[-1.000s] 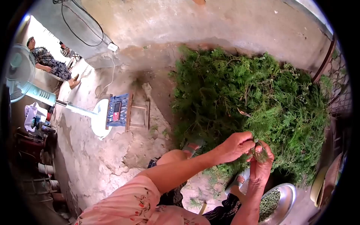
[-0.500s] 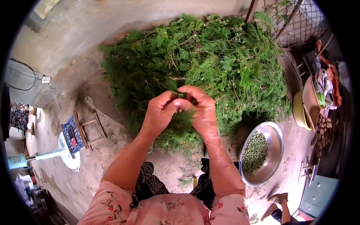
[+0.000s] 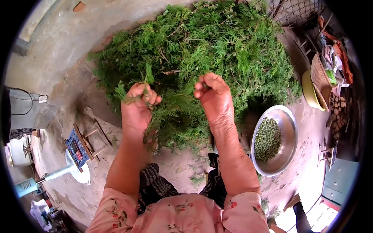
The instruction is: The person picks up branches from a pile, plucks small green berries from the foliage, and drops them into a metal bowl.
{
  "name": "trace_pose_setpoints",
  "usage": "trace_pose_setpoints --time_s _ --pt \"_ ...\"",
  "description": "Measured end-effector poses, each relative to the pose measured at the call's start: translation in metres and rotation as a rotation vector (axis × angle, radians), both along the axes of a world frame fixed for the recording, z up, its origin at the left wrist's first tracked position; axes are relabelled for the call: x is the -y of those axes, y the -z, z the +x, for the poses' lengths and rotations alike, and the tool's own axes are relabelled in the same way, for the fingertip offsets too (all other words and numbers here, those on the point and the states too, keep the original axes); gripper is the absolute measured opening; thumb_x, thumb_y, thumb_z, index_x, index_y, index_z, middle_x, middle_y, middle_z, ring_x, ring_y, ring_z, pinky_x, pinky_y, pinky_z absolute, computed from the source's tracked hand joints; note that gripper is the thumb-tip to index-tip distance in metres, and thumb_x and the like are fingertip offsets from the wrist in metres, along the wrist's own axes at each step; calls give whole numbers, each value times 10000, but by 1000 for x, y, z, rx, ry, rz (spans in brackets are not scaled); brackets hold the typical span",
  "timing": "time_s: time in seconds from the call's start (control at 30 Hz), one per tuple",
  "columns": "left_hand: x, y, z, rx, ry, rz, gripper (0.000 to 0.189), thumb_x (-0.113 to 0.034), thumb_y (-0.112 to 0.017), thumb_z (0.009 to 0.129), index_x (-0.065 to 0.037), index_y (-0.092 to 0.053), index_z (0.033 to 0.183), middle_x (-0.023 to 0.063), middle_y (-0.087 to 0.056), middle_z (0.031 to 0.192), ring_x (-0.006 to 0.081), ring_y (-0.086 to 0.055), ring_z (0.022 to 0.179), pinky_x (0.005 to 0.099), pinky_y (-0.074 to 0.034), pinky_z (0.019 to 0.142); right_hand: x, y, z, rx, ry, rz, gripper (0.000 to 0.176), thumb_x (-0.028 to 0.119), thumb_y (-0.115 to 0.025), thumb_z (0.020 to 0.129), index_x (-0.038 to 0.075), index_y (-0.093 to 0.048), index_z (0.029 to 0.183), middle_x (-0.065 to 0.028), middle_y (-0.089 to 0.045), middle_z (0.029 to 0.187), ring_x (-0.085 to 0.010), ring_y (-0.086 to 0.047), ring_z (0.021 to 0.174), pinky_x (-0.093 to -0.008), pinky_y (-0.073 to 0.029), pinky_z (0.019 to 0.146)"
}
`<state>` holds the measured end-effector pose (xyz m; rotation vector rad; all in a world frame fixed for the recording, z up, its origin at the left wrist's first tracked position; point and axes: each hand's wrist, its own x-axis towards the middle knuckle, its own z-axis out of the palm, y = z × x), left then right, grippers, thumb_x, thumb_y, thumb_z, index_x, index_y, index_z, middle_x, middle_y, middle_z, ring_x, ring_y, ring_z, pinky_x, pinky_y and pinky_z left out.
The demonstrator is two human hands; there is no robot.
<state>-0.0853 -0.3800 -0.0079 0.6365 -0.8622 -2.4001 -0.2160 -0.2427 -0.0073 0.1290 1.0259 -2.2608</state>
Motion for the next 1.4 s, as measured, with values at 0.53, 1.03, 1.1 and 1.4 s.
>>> trace_pose_setpoints --time_s 0.53,1.03,1.1,1.4 --pt "-3 -2 10 -445 335 -74 234 -134 -480 724 -69 -410 510 9 -372 445 126 -334 397 293 -322 429 15 53 51 341 -370 473 312 319 -708 750 117 -472 727 15 -424 591 -107 -389 451 -243 -310 394" --pt "-14 0 7 298 432 -609 585 -34 -595 736 -21 -403 1288 135 -491 1237 198 -453 1153 330 -328 976 28 42 34 -430 -28 425 439 172 -704 773 97 -355 516 68 -351 528 -36 -264 517 -250 -234 409" --pt "-21 16 6 180 420 -896 701 10 -604 693 -5 -324 1336 137 -435 1298 197 -396 1209 318 -297 1001 24 36 33 -407 -117 457 375 232 -682 801 52 -449 568 45 -400 543 -56 -320 516 -251 -296 435" --pt "-19 8 4 328 181 -905 392 -45 -613 790 23 -505 1160 62 -600 925 113 -572 779 231 -470 708 20 -5 30 -695 -453 467 223 150 -531 900 -46 -573 999 -50 -580 747 -84 -500 677 -221 -430 618"
